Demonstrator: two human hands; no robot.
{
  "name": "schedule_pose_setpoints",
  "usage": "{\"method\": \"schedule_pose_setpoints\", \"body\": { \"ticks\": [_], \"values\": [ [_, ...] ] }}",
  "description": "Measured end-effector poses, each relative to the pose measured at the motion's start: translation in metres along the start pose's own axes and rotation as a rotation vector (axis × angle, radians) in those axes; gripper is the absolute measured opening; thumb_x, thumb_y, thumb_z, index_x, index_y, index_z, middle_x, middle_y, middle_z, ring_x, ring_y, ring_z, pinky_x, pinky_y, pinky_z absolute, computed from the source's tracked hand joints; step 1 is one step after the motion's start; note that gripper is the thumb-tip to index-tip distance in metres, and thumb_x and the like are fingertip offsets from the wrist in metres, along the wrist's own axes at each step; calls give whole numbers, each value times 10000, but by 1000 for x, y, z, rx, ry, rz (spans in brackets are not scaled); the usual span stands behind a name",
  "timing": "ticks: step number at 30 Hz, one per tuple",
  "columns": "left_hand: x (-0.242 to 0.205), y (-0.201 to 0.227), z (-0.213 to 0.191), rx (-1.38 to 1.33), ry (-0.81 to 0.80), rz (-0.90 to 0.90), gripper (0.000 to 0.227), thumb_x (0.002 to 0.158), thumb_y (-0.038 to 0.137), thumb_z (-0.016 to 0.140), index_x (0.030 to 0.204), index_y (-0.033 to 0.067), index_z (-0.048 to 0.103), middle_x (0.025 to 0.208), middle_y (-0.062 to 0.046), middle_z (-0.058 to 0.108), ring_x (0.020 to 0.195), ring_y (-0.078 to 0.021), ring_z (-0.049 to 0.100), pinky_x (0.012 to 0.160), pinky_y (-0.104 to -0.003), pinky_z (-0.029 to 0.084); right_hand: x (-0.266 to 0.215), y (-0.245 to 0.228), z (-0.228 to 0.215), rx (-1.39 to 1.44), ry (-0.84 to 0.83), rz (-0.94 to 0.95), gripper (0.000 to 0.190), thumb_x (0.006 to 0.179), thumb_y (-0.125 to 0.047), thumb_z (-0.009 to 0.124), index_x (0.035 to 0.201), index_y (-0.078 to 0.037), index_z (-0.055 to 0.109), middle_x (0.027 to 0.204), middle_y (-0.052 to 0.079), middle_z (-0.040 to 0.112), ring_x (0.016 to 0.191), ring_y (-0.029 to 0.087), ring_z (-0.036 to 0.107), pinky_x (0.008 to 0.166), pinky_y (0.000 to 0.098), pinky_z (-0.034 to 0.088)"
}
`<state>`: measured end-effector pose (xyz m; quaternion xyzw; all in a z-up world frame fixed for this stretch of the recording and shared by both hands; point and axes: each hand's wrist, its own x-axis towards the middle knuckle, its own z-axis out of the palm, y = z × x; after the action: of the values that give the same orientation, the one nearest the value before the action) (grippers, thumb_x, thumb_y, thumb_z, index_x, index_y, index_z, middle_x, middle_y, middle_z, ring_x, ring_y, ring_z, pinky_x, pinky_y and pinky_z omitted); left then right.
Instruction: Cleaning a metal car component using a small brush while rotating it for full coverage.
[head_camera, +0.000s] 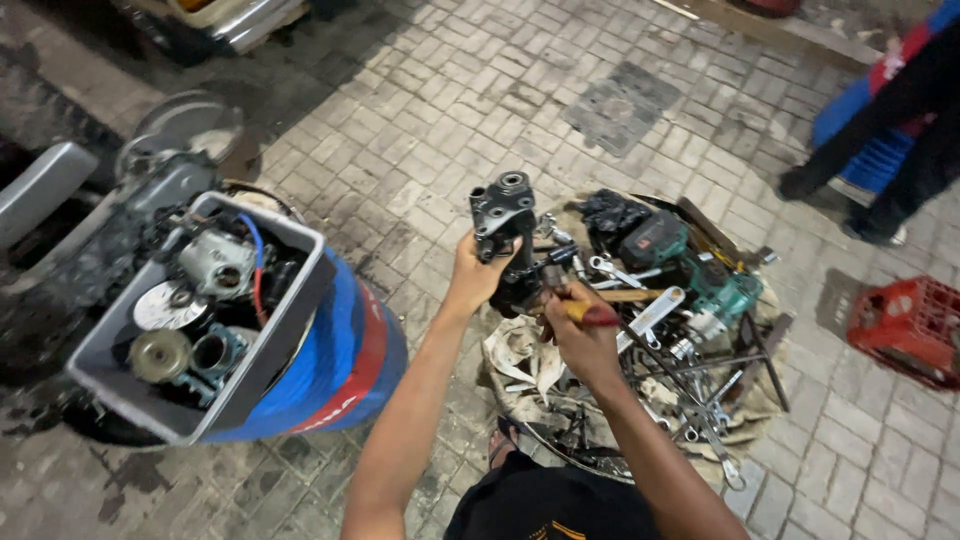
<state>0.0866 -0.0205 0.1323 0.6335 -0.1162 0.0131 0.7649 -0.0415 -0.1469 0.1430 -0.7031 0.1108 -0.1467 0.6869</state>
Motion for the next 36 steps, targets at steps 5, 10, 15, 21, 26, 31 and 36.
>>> {"method": "schedule_pose_setpoints", "body": {
  "ticks": [5, 10, 15, 21, 26, 31, 36],
  "values": [
    [-11, -21, -19, 19, 13, -41, 143, 819, 147, 868, 889, 89, 757, 787, -18, 703, 796, -93, 594, 762, -289, 535, -8, -13, 9, 51, -150, 103, 152, 924, -107, 716, 872, 35, 708, 581, 204, 647, 411, 218, 643, 362, 276, 498],
    [-23, -17, -51, 95, 59, -31, 125, 835, 172, 858, 870, 84, 775, 769, -45, 729, 792, -77, 605, 763, -292, 548, -18, 4, 27, -66, -96, 40, 184, 943, -138, 726, 958, 35, 665, 651, 218, 642, 487, 203, 629, 423, 273, 472],
    [-48, 1, -69, 15, 89, 1, 144, 819, 112, 839, 927, 97, 744, 820, 0, 703, 870, -88, 593, 804, -294, 548, -29, -25, 40, -86, -139, 68, 140, 934, -101, 673, 954, 20, 740, 561, 192, 636, 383, 199, 610, 349, 259, 486],
    [-72, 2, -106, 44, 177, 62, 279, 836, 108, 833, 1068, 74, 683, 950, -46, 706, 964, -131, 595, 889, -358, 544, -47, 28, 56, -70, -246, 13, 107, 877, -85, 746, 924, 7, 775, 679, 194, 695, 515, 180, 650, 422, 291, 539],
    [-89, -8, -114, 65, 239, 55, 313, 896, 98, 793, 1173, 27, 664, 1028, -131, 718, 1030, -172, 634, 937, -409, 539, -59, 2, 65, -25, -186, 15, 136, 936, -78, 692, 945, 53, 726, 603, 170, 643, 448, 175, 633, 392, 259, 518],
    [-100, -28, -105, 78, 237, 92, 334, 939, 73, 735, 1263, 61, 653, 1149, -139, 716, 1134, -230, 648, 998, -446, 508, -59, 3, 44, -29, -216, 12, 137, 949, -89, 677, 919, 38, 722, 531, 150, 617, 363, 171, 577, 342, 249, 482],
    [-103, -33, -94, 52, 238, 157, 445, 970, 76, 696, 1397, 54, 575, 1299, -180, 654, 1239, -295, 593, 1077, -524, 439, -47, 36, 25, 64, -388, 4, 158, 942, -86, 696, 1015, 49, 734, 851, 216, 719, 689, 188, 662, 579, 275, 613]
  ]
}}
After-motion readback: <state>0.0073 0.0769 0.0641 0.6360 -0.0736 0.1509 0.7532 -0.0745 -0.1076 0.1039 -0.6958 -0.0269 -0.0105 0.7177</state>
